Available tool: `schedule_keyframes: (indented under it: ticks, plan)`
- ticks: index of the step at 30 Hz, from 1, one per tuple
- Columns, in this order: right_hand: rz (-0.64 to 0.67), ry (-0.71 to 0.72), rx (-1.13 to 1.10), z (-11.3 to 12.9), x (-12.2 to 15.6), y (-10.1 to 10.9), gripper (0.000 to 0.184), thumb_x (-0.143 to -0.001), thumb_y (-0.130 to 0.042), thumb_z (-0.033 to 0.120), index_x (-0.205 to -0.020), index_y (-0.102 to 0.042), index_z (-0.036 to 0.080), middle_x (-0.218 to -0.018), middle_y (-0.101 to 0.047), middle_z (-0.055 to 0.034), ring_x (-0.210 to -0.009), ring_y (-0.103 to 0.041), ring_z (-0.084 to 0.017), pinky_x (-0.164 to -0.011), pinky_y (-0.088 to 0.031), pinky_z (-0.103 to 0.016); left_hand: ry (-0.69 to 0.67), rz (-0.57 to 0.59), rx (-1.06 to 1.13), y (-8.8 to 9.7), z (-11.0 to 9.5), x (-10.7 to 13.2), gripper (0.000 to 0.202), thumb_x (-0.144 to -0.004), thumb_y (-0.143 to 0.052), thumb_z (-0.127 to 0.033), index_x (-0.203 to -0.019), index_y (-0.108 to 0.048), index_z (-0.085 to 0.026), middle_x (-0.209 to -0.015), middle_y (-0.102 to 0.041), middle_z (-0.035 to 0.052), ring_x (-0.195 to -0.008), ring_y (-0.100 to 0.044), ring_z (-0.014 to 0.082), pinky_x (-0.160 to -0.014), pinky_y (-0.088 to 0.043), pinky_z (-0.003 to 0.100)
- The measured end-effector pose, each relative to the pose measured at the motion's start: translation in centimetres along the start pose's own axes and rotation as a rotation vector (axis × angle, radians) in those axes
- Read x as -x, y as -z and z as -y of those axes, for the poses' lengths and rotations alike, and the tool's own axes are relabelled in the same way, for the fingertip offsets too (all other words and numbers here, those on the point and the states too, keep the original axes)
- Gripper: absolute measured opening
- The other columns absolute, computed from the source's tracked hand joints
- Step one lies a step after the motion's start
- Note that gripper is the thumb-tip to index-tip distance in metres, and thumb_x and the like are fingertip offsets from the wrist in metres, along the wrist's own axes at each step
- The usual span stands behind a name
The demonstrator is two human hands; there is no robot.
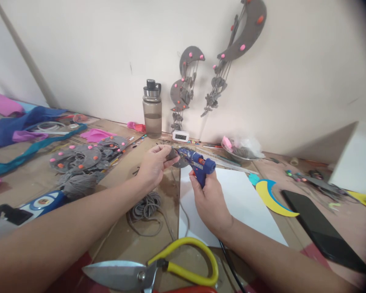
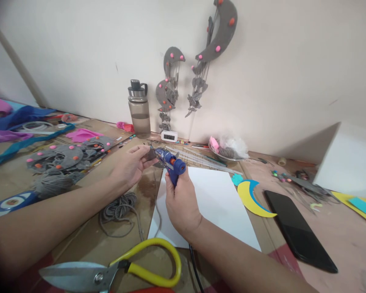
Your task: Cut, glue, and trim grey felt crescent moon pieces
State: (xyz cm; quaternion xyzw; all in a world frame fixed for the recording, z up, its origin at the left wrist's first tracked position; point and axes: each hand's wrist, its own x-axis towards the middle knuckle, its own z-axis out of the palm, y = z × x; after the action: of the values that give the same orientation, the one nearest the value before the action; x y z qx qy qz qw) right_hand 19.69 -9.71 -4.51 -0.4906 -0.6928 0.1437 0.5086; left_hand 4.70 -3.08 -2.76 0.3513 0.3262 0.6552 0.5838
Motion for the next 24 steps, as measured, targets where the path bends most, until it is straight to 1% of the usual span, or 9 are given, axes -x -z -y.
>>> schedule_keyframes:
  ticks: [6, 11, 15, 24]
  plan:
    - [-0.023, 0.029, 0.012, 0.03, 0.27, -0.05, 0.030, -0.093, -0.046, 0.029, -0.120, -0.052, 0.019, -0.112, -0.065, -0.0136, -0.107, -0.061, -0.028, -0.093, -0.049, -0.047, 0.010, -0.011, -0.012, -0.20, -0.16, 0.02, 0.016, -0.069, -0.072, -0.024, -0.067, -0.058, -0.018, -0.074, -0.063, 0.0008, -0.072, -0.062, 0.0129, -0.074, -0.055, 0.030]
    - [0.004, 0.034, 0.017, 0.10, 0.26, -0.06, 0.030, -0.094, -0.045, 0.028, -0.121, -0.052, 0.019, -0.112, -0.065, -0.0139, -0.108, -0.061, -0.028, -0.094, -0.049, -0.047, 0.014, -0.028, -0.010, -0.20, -0.17, 0.04, 0.016, -0.069, -0.072, -0.024, -0.069, -0.057, -0.017, -0.076, -0.063, 0.0011, -0.070, -0.059, 0.0120, -0.071, -0.055, 0.028]
    - [0.004, 0.043, 0.030, -0.01, 0.15, -0.10, 0.030, -0.094, -0.045, 0.027, -0.122, -0.052, 0.019, -0.114, -0.064, -0.0139, -0.110, -0.060, -0.028, -0.095, -0.048, -0.047, 0.005, -0.023, -0.007, -0.18, -0.11, 0.09, 0.019, -0.068, -0.074, -0.025, -0.069, -0.057, -0.017, -0.074, -0.061, -0.0002, -0.068, -0.058, 0.0113, -0.070, -0.054, 0.028]
    - [-0.040, 0.074, 0.065, 0.03, 0.29, -0.14, 0.034, -0.094, -0.046, 0.028, -0.126, -0.050, 0.019, -0.122, -0.063, -0.0144, -0.112, -0.060, -0.028, -0.097, -0.048, -0.045, 0.005, -0.024, -0.005, -0.27, -0.17, 0.14, 0.019, -0.069, -0.073, -0.024, -0.067, -0.056, -0.017, -0.074, -0.062, 0.0002, -0.070, -0.059, 0.0112, -0.074, -0.055, 0.029]
